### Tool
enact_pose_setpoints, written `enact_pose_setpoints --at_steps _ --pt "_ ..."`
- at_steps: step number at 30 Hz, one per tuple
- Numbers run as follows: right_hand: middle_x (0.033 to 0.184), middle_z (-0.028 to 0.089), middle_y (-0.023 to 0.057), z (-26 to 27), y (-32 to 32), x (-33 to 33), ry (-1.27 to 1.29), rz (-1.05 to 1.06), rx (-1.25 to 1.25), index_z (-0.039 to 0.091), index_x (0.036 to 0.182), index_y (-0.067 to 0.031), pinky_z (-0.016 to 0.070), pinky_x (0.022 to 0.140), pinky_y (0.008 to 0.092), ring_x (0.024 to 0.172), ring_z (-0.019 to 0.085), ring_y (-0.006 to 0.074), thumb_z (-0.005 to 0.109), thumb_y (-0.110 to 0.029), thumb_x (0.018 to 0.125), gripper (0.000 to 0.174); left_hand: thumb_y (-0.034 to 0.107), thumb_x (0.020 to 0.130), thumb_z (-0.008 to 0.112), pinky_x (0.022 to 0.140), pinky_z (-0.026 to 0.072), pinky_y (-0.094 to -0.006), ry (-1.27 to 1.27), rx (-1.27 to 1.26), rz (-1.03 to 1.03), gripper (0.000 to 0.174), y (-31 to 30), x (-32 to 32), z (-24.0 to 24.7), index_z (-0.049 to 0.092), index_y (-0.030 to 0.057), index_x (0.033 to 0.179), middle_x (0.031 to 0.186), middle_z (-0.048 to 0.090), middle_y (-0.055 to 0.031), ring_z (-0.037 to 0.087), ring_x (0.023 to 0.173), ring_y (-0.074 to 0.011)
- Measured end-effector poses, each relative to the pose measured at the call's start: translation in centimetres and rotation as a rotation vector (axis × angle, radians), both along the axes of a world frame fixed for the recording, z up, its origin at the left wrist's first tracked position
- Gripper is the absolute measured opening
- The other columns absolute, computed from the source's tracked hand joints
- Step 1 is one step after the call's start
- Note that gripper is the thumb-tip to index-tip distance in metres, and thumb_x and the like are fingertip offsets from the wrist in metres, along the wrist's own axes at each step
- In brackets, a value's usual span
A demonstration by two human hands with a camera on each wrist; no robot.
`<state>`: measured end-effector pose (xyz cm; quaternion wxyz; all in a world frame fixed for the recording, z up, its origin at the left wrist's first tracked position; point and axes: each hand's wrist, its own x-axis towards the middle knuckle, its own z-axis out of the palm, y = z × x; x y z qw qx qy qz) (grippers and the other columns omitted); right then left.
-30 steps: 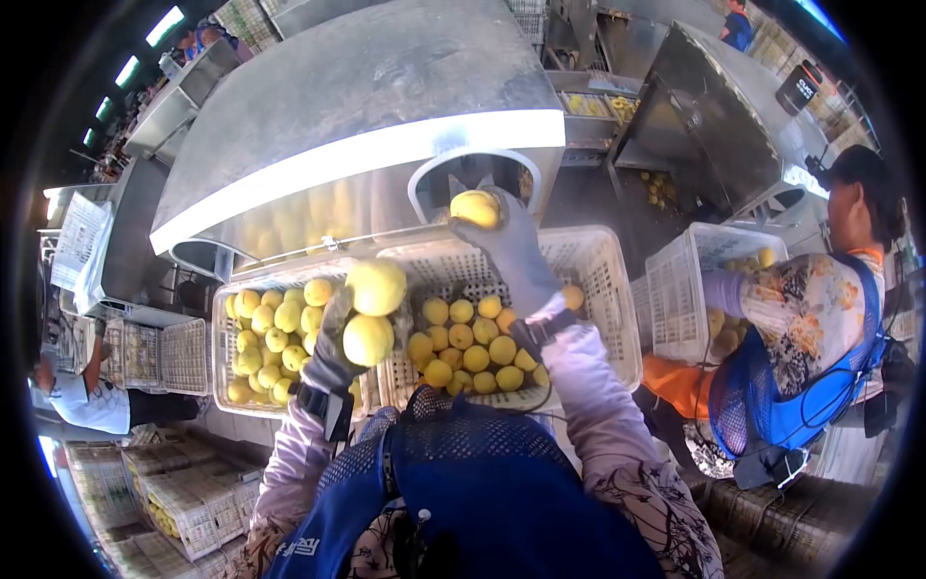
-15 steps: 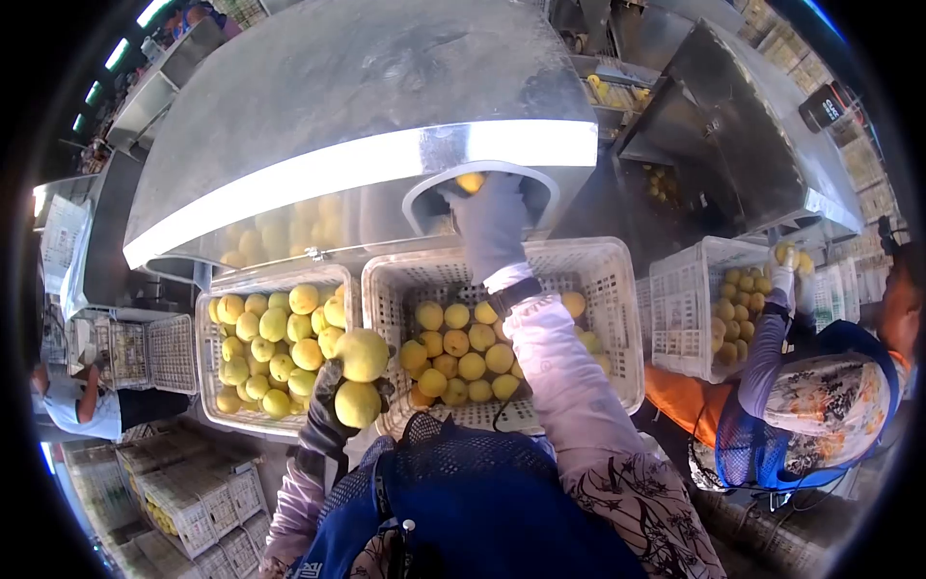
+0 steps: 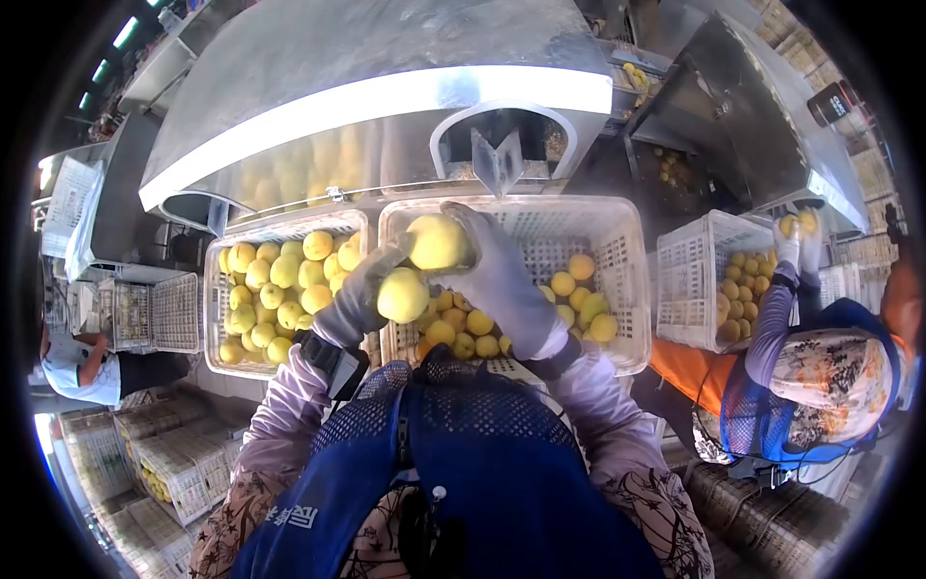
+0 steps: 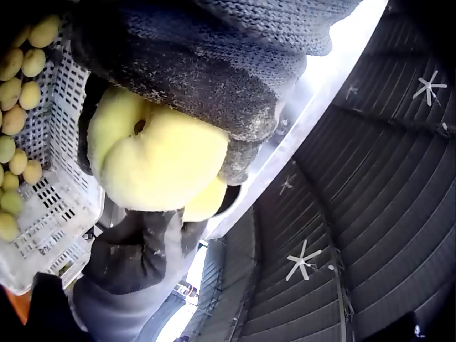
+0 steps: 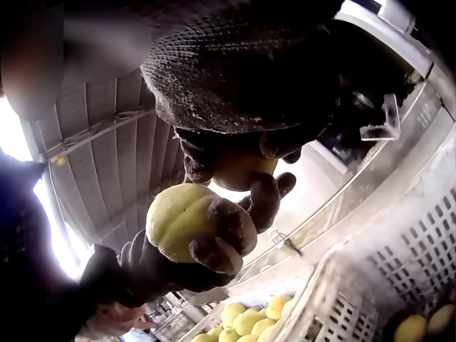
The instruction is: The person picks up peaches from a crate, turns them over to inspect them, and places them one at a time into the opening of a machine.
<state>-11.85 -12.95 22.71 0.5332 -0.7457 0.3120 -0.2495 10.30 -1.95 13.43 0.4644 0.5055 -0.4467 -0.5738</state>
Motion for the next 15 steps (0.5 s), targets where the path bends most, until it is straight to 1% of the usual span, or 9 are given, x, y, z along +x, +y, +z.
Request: enact_pose_setpoints --at_steps 1,3,5,7,8,11,12,13,15 --pt "0.141 0.058 0.0157 0.2 0.1 -0.5 0.018 -0.049 -0.172 0.049 0.146 0.0013 0.0480 0.108 0.0379 0.130 0.057 0.0260 0.090 -0.011 0.074 0.084 0.007 0.070 0.088 0.119 0.0399 -0.0408 -0.005 -0.005 -0.009 0.097 -0.2 0.0 0.7 0.043 0.0057 0.156 0.158 0.042 -0.0230 0.047 0.143 -0.0360" --pt "0.148 0.053 0.0157 0.6 0.0 -1.1 -0.050 -0.050 -0.167 0.048 0.148 0.0000 0.0476 0.109 0.0361 0.133 0.054 0.0233 0.090 -0.007 0.074 0.085 0.012 0.071 0.090 0.117 0.0425 -0.0384 -0.375 -0.422 -0.098 0.093 -0.7 -0.3 3.3 0.046 0.0033 0.153 0.157 0.044 -0.0223 0.048 0.143 -0.0345" --pt "0.145 0.055 0.0143 0.8 0.4 -1.3 -0.272 -0.106 0.076 0.046 0.150 -0.0017 0.0478 0.110 0.0346 0.132 0.055 0.0229 0.089 -0.002 0.074 0.088 0.012 0.072 0.091 0.114 0.0447 -0.0358 -0.526 -0.597 -0.090 0.093 -1.1 -1.4 5.5 0.046 0.0038 0.153 0.157 0.045 -0.0202 0.049 0.142 -0.0309" --pt "0.142 0.057 0.0129 -1.1 0.4 -1.3 -0.293 -0.124 0.082 0.048 0.149 -0.0024 0.0481 0.110 0.0337 0.132 0.056 0.0225 0.089 0.002 0.074 0.085 0.010 0.075 0.089 0.113 0.0447 -0.0349 0.320 0.272 0.104 0.089 -1.3 -2.9 6.8 0.046 0.0047 0.153 0.157 0.047 -0.0175 0.049 0.142 -0.0264" --pt "0.142 0.057 0.0127 -1.4 0.4 -1.3 -0.294 -0.145 0.090 0.050 0.148 -0.0021 0.0485 0.109 0.0340 0.131 0.056 0.0224 0.090 0.000 0.075 0.083 0.007 0.078 0.086 0.114 0.0433 -0.0345 -0.128 -0.222 -0.037 0.086 -1.3 -2.7 5.1 0.045 0.0033 0.154 0.155 0.049 -0.0153 0.048 0.141 -0.0225" --pt "0.138 0.059 0.0144 -1.5 -1.0 -1.5 -0.273 -0.204 0.036 0.054 0.144 -0.0015 0.0513 0.106 0.0349 0.126 0.060 0.0235 0.091 -0.005 0.075 0.078 0.005 0.079 0.084 0.117 0.0403 -0.0355 -0.231 -0.407 -0.120 0.089 -2.7 -3.1 5.8 0.041 0.0034 0.156 0.154 0.052 -0.0155 0.047 0.142 -0.0237" --pt "0.136 0.059 0.0157 -1.5 -2.1 -1.4 -0.166 -0.285 -0.118 0.055 0.142 -0.0011 0.0529 0.102 0.0364 0.122 0.062 0.0258 0.091 -0.009 0.075 0.076 0.006 0.078 0.085 0.119 0.0378 -0.0384 -0.035 -0.148 -0.143 0.096 -2.3 -3.4 7.1 0.035 0.0050 0.160 0.156 0.050 -0.0162 0.048 0.143 -0.0276" --pt "0.134 0.059 0.0170 -1.4 -3.5 -1.2 -0.060 -0.364 -0.274 0.056 0.140 -0.0007 0.0544 0.098 0.0378 0.119 0.064 0.0281 0.091 -0.013 0.075 0.075 0.006 0.078 0.085 0.119 0.0378 -0.0384 -0.037 -0.155 -0.143 0.096 -2.5 -3.3 6.5 0.035 0.0050 0.160 0.156 0.050 -0.0162 0.048 0.143 -0.0276" --pt "0.131 0.059 0.0199 -2.4 -6.8 -0.2 -0.007 -0.384 -0.230 0.058 0.134 0.0000 0.0532 0.096 0.0439 0.116 0.063 0.0352 0.090 -0.021 0.076 0.069 0.009 0.078 0.085 0.120 0.0376 -0.0408 -0.524 -0.513 -0.133 0.100 -2.6 -2.6 5.0 0.031 0.0075 0.162 0.155 0.052 -0.0155 0.050 0.141 -0.0301"
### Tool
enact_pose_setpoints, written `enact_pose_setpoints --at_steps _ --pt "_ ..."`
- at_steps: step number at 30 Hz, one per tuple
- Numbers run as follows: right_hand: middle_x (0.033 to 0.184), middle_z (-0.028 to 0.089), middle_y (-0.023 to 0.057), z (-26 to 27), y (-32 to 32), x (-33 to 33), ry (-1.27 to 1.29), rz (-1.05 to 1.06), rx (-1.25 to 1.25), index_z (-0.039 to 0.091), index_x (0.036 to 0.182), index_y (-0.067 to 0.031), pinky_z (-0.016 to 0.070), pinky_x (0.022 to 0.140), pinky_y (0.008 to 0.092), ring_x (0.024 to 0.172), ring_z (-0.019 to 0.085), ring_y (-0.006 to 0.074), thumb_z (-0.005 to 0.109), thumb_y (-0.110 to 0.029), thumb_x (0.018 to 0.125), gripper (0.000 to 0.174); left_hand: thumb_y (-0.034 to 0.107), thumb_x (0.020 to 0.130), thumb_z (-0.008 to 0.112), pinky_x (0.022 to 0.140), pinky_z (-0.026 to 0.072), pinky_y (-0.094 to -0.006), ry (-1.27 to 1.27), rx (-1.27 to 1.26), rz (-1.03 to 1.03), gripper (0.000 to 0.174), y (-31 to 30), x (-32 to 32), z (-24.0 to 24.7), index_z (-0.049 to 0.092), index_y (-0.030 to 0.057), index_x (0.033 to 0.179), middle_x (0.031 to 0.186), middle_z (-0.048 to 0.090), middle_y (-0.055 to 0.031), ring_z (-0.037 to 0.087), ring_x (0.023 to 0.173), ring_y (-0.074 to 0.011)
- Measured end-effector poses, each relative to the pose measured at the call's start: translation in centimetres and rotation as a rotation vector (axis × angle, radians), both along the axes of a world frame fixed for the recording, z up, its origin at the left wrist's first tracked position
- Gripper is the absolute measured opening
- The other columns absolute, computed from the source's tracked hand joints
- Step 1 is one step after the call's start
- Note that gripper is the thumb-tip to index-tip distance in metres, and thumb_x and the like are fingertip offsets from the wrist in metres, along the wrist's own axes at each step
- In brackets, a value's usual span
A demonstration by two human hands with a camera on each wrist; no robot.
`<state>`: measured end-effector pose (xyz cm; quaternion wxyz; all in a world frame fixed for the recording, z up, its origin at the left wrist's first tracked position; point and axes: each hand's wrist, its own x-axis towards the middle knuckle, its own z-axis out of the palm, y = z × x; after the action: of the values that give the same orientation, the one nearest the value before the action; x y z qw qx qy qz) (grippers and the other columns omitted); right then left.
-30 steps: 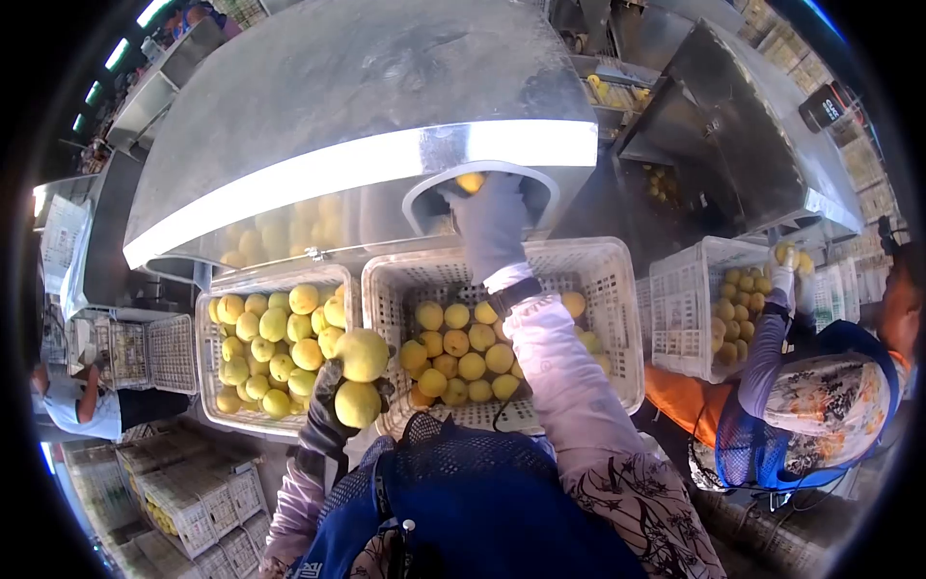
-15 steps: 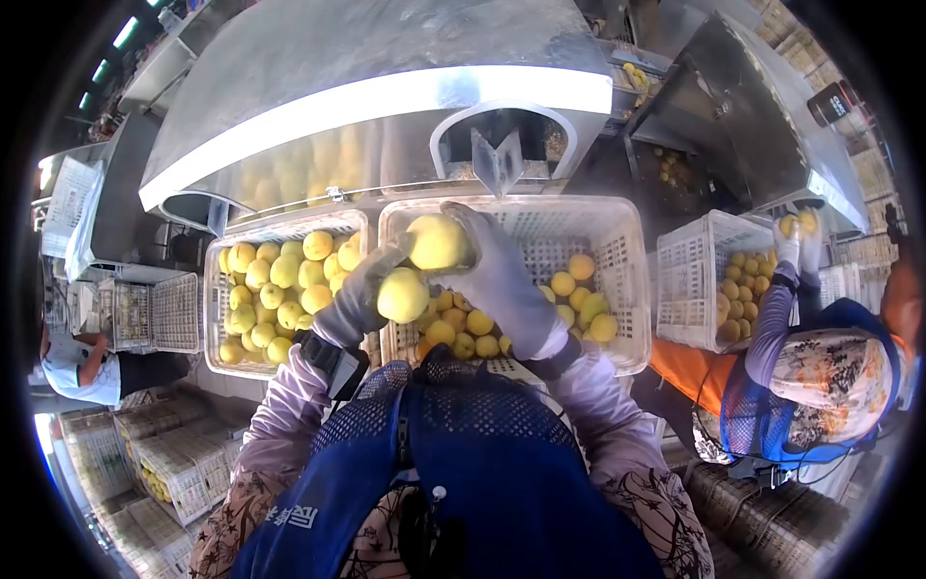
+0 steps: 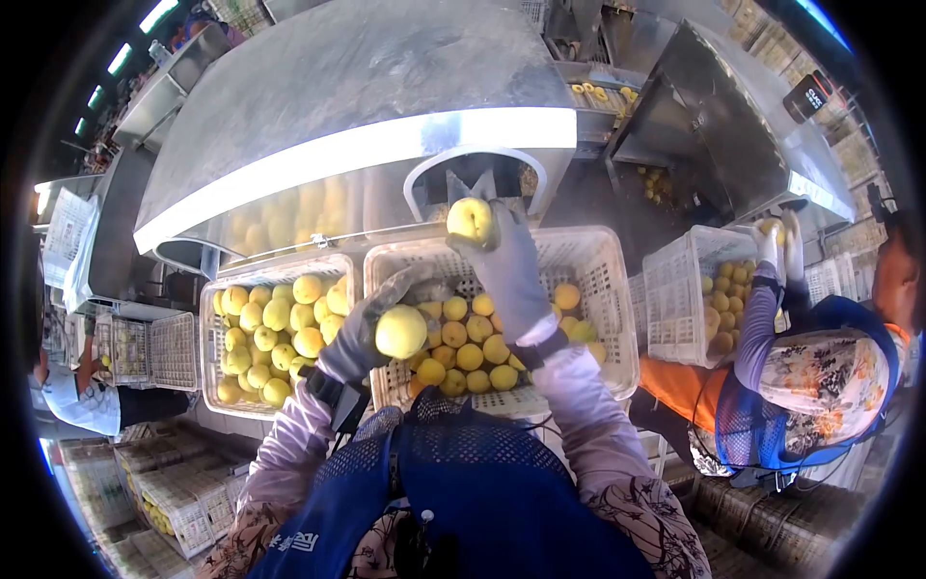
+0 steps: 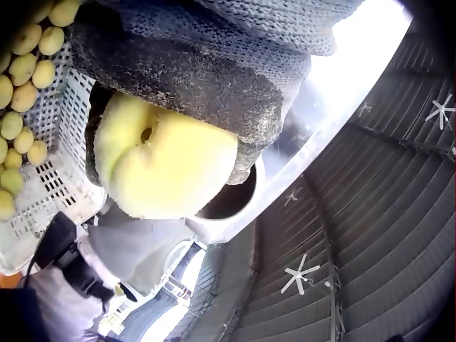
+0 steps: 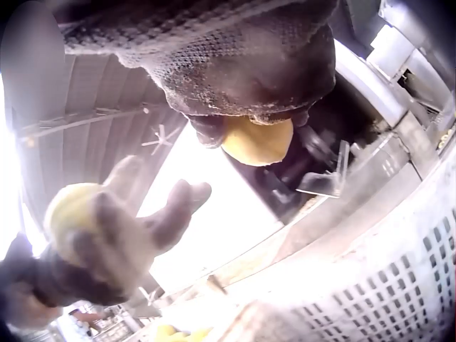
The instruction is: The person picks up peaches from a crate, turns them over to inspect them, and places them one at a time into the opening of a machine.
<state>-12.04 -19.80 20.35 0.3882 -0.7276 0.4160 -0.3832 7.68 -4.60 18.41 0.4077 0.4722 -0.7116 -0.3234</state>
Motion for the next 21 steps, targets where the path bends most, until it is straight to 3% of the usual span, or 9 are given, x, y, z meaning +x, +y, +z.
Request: enact_pose_setpoints --at_steps 4,6,7,10,12,14,16,18,21 --pt "0.122 0.062 0.0242 -4.1 -3.8 2.3 0.067 -0.051 -0.083 0.061 0.125 0.0009 0.0479 0.100 0.0504 0.118 0.057 0.0427 0.087 -0.028 0.080 0.059 0.015 0.083 0.084 0.118 0.0439 -0.0424 0.156 0.256 0.063 0.096 3.5 -0.1 -1.3 0.031 0.0130 0.163 0.148 0.058 -0.0164 0.055 0.139 -0.0287" --pt "0.124 0.061 0.0254 -2.8 -4.6 3.7 0.306 -0.150 0.021 0.061 0.125 0.0004 0.0497 0.099 0.0507 0.116 0.059 0.0434 0.086 -0.032 0.081 0.060 -0.004 0.086 0.077 0.102 0.0580 -0.0366 0.236 0.092 0.119 0.078 4.9 -0.8 -1.8 0.039 -0.0015 0.154 0.147 0.056 -0.0196 0.064 0.125 -0.0251" --pt "0.127 0.060 0.0258 -3.1 -5.9 4.6 0.373 -0.181 0.023 0.060 0.126 0.0014 0.0517 0.098 0.0506 0.115 0.061 0.0436 0.087 -0.035 0.080 0.065 -0.002 0.091 0.072 0.101 0.0586 -0.0377 0.602 0.473 0.189 0.068 5.9 -1.0 -0.7 0.041 -0.0046 0.152 0.144 0.058 -0.0208 0.065 0.125 -0.0263" --pt "0.125 0.063 0.0241 -2.7 -7.0 6.5 0.282 -0.279 -0.142 0.062 0.125 0.0030 0.0534 0.096 0.0499 0.115 0.063 0.0422 0.088 -0.038 0.078 0.068 0.003 0.095 0.070 0.099 0.0593 -0.0375 0.537 0.458 0.270 0.061 7.1 -1.3 -1.3 0.043 -0.0046 0.149 0.136 0.064 -0.0197 0.066 0.122 -0.0250" --pt "0.110 0.071 0.0204 0.5 -7.2 6.1 0.061 -0.201 -0.063 0.062 0.123 0.0064 0.0549 0.094 0.0464 0.107 0.068 0.0379 0.086 -0.031 0.083 0.060 0.002 0.091 0.075 0.098 0.0594 -0.0370 1.635 0.764 0.181 0.059 6.3 -0.6 -2.3 0.048 -0.0050 0.143 0.132 0.066 -0.0182 0.068 0.118 -0.0239" --pt "0.100 0.073 0.0207 3.4 -7.1 4.8 0.152 -0.113 0.038 0.061 0.122 0.0082 0.0559 0.088 0.0436 0.098 0.071 0.0355 0.085 -0.023 0.086 0.053 0.001 0.089 0.076 0.093 0.0617 -0.0335 0.754 0.460 0.425 0.053 5.4 -2.1 -0.6 0.051 -0.0035 0.135 0.127 0.068 -0.0174 0.069 0.117 -0.0239" --pt "0.128 0.066 0.0227 5.4 -4.1 3.3 -0.154 0.051 0.260 0.056 0.129 0.0108 0.0574 0.089 0.0425 0.101 0.072 0.0352 0.086 -0.019 0.084 0.062 0.004 0.090 0.076 0.089 0.0624 -0.0316 0.650 0.371 0.396 0.054 5.6 -1.1 -0.5 0.050 -0.0042 0.137 0.123 0.068 -0.0158 0.070 0.112 -0.0222" --pt "0.148 0.055 0.0197 5.4 0.2 2.5 0.262 -0.003 0.384 0.040 0.155 -0.0041 0.0548 0.104 0.0396 0.123 0.063 0.0298 0.086 -0.023 0.082 0.088 0.011 0.101 0.060 0.109 0.0515 -0.0446 -0.246 -0.106 0.351 0.047 4.0 0.6 0.2 0.044 -0.0122 0.139 0.125 0.065 -0.0273 0.069 0.110 -0.0399" --pt "0.150 0.052 0.0203 3.2 5.5 0.7 0.190 0.394 0.383 0.039 0.158 -0.0111 0.0515 0.109 0.0406 0.129 0.059 0.0316 0.086 -0.024 0.082 0.091 0.000 0.097 0.054 0.112 0.0481 -0.0469 -0.279 -0.199 0.303 0.048 2.9 1.2 0.4 0.042 -0.0127 0.141 0.131 0.062 -0.0293 0.067 0.111 -0.0438"
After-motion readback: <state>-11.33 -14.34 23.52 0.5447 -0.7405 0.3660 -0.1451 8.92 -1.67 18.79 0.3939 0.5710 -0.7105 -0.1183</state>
